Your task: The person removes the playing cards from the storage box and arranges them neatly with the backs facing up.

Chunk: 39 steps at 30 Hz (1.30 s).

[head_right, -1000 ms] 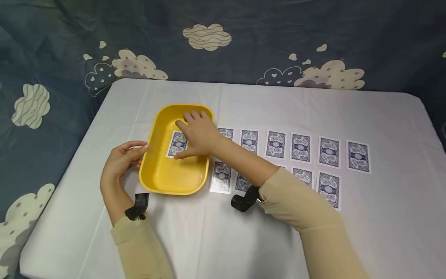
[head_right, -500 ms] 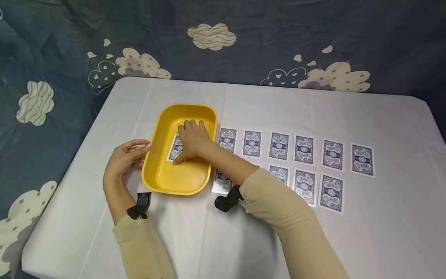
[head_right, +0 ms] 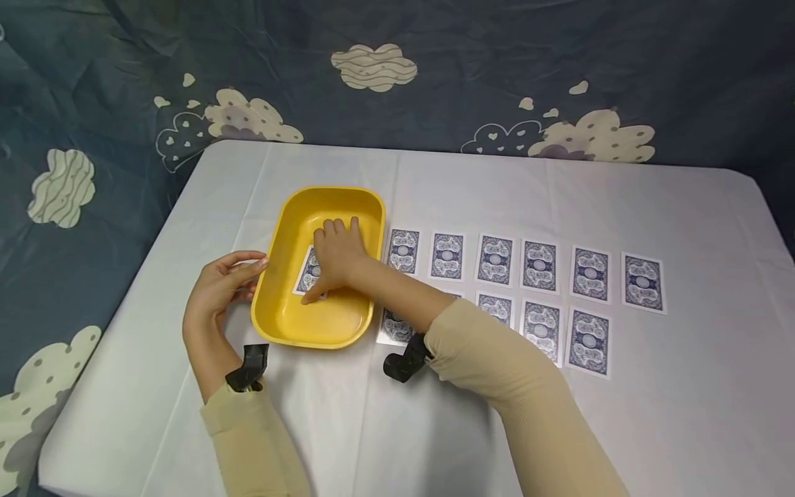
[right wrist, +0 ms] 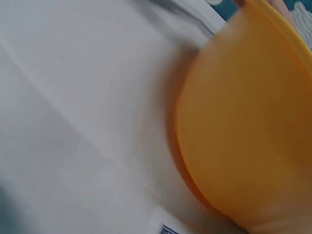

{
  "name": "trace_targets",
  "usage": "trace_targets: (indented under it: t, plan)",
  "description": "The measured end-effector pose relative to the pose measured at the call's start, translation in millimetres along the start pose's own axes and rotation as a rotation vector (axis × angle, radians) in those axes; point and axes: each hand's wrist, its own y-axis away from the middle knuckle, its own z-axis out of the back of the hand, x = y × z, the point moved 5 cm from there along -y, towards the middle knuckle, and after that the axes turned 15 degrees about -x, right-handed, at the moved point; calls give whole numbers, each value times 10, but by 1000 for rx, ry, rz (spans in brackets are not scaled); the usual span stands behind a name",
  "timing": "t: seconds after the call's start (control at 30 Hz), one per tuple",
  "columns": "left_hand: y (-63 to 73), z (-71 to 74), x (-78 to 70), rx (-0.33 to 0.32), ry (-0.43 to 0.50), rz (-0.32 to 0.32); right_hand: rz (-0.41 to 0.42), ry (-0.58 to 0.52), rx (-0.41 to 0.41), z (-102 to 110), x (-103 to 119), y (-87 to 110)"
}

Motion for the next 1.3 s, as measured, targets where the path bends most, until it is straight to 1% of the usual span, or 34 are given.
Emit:
trace_targets:
  t: [0.17,0.27,0.47,0.57,0.73,1.03,1.2,1.3]
  plan:
    - [-1,-6,-5,5,6,-6,-38,8,17,2,89,43]
    - [4,-2,-3,1,9,-5,-41,11,24,2,146,78]
    - [11,4,9,2,26,-2,25,32,42,23,275,210]
    - [10,4,10,1,28,-8,50,7,65,26,311,282]
    - [4,2,3,0,27,-13,35,-39,91,43,294,351]
    - [3,-9,-5,-1,15,-9,38,-110,131,48,277,391]
    - [6,-10,-7,-2,9,-7,75,-151,125,61,272,395]
    - [11,-9,-7,-4,5,-7,120,-138,97,108,263,394]
